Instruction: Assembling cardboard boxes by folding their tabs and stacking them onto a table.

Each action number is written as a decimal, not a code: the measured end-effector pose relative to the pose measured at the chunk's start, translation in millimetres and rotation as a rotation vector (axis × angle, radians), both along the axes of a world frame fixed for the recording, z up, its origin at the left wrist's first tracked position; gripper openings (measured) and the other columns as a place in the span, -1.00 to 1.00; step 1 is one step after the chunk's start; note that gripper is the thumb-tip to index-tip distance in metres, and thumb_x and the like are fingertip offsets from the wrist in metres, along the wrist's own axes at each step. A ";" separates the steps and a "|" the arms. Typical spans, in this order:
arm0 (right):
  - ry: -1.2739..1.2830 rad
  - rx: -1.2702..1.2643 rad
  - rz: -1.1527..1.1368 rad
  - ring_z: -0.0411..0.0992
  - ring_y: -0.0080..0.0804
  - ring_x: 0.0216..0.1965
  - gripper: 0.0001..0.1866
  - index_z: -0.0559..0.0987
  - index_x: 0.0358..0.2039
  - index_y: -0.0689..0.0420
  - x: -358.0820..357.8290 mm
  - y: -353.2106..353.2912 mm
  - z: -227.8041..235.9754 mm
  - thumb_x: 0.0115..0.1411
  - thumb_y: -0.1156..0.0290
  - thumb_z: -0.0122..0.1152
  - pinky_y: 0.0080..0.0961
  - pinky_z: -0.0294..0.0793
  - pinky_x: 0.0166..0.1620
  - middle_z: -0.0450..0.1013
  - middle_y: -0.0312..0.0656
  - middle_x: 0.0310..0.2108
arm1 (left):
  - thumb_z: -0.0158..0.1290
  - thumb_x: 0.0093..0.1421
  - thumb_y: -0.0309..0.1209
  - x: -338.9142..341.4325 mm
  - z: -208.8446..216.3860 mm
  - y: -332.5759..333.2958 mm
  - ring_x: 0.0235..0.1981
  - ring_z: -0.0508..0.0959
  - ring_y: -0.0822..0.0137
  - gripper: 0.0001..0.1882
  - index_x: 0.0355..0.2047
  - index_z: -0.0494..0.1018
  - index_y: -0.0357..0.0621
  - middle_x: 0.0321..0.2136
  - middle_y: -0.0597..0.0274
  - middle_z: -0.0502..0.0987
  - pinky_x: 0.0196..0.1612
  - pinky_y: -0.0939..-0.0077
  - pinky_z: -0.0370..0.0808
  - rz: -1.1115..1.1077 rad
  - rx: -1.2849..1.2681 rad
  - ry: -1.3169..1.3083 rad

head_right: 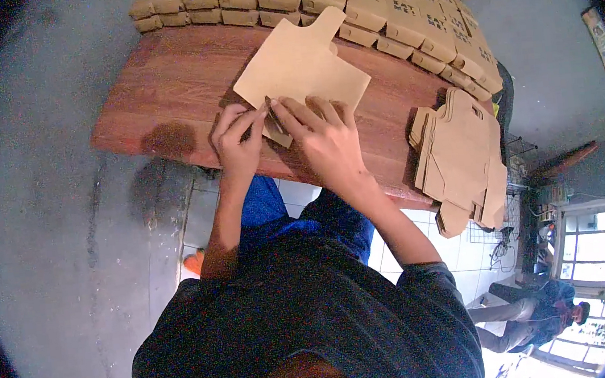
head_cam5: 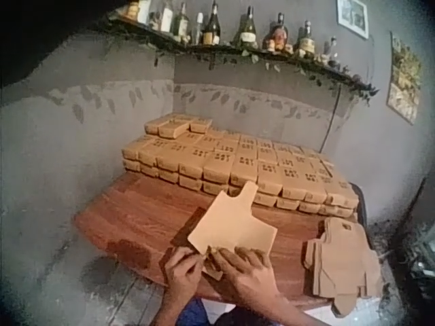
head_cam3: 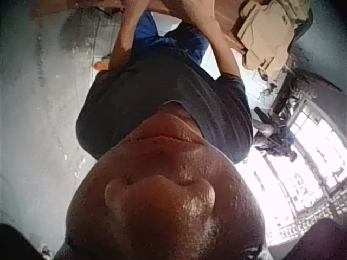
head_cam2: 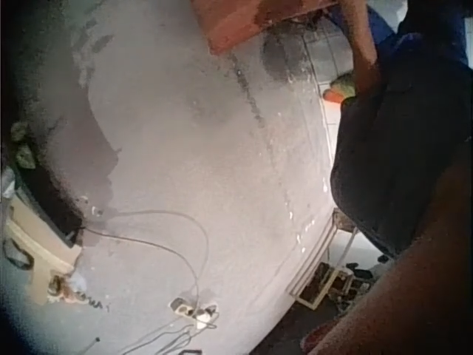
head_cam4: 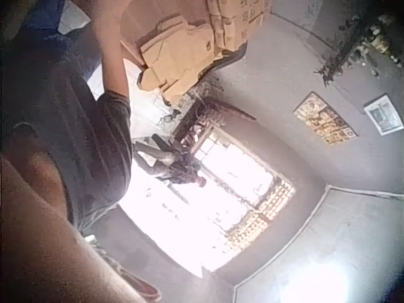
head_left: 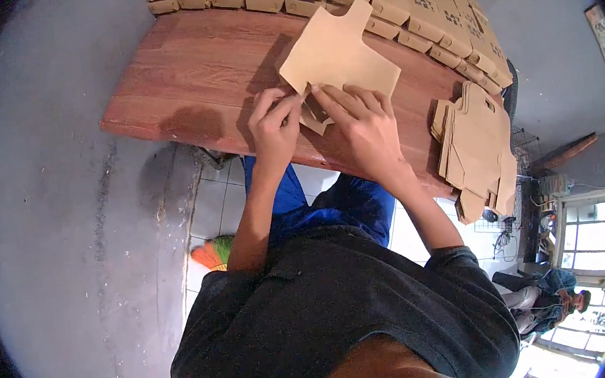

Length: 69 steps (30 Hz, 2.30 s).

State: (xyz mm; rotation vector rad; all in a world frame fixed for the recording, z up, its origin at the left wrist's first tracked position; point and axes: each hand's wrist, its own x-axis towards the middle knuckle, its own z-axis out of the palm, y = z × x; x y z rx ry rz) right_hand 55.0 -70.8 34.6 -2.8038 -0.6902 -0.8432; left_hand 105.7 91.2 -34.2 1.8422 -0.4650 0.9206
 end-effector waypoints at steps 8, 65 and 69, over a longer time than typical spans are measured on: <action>0.050 0.021 -0.001 0.44 -0.23 0.04 -0.36 0.54 0.18 -0.06 7.6 -1.9 -9.6 0.00 0.39 0.32 -0.12 0.27 0.16 0.50 -0.39 0.12 | 0.24 0.07 -0.67 1.1 -4.6 2.2 -0.38 0.60 0.21 -0.85 -0.33 0.67 -0.25 -0.37 0.12 0.57 -0.35 0.42 0.51 0.010 -0.119 0.008; 0.195 0.808 0.224 0.60 -0.43 -0.19 -0.58 0.43 0.14 0.29 -22.6 -117.2 94.9 0.32 0.47 0.28 -0.50 0.64 -0.19 0.56 -0.12 -0.16 | 0.24 0.19 -0.44 20.5 170.7 19.1 -0.03 0.53 0.39 -0.71 -0.11 0.50 -0.29 0.02 0.10 0.47 -0.11 0.54 0.54 -0.344 0.160 -0.089; 0.290 0.961 0.071 0.59 -0.38 -0.15 -0.53 0.43 0.14 0.27 1.9 -121.7 92.5 0.27 0.43 0.33 -0.46 0.64 -0.16 0.55 -0.07 -0.13 | 0.22 0.20 -0.39 24.3 172.6 -15.6 0.10 0.49 0.19 -0.37 0.23 0.23 -0.18 0.18 0.05 0.40 0.16 0.28 0.44 -0.697 -0.308 0.125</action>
